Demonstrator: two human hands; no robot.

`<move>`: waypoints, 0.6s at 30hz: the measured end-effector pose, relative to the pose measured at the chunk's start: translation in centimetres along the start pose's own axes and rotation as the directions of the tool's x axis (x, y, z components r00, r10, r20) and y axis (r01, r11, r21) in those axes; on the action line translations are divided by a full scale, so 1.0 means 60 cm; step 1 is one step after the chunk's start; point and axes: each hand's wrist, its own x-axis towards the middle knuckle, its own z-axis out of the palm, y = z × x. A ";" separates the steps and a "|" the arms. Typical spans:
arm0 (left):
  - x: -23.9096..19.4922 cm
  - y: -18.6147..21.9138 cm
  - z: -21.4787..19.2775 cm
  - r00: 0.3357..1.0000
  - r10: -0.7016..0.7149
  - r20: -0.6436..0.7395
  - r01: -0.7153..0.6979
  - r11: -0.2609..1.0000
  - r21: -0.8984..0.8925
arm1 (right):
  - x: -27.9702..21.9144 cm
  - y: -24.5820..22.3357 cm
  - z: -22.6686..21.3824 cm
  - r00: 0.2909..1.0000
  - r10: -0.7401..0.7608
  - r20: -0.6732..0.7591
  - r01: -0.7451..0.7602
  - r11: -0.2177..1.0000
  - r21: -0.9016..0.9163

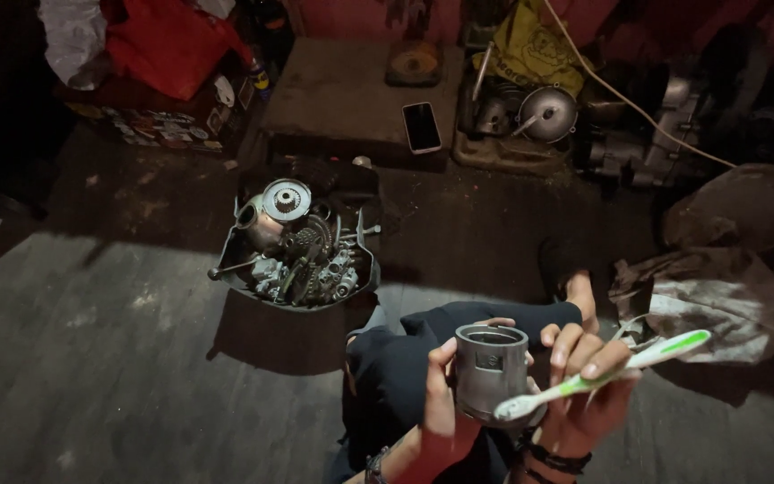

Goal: Cleaning a motorcycle engine piston using a toothbrush to remove debris.

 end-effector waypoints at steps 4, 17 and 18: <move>0.000 0.002 0.005 1.000 -0.009 -0.022 0.009 1.000 -0.025 | 0.000 0.003 0.025 0.980 -0.033 -0.195 0.008 0.992 -0.129; -0.003 0.007 0.018 0.999 0.003 -0.046 0.000 0.998 0.056 | -0.003 -0.003 0.025 0.993 0.018 -0.120 -0.030 0.995 -0.092; -0.002 0.009 0.021 0.998 0.017 -0.066 -0.012 0.997 0.073 | 0.001 -0.003 0.021 0.997 0.016 -0.069 -0.024 0.994 -0.106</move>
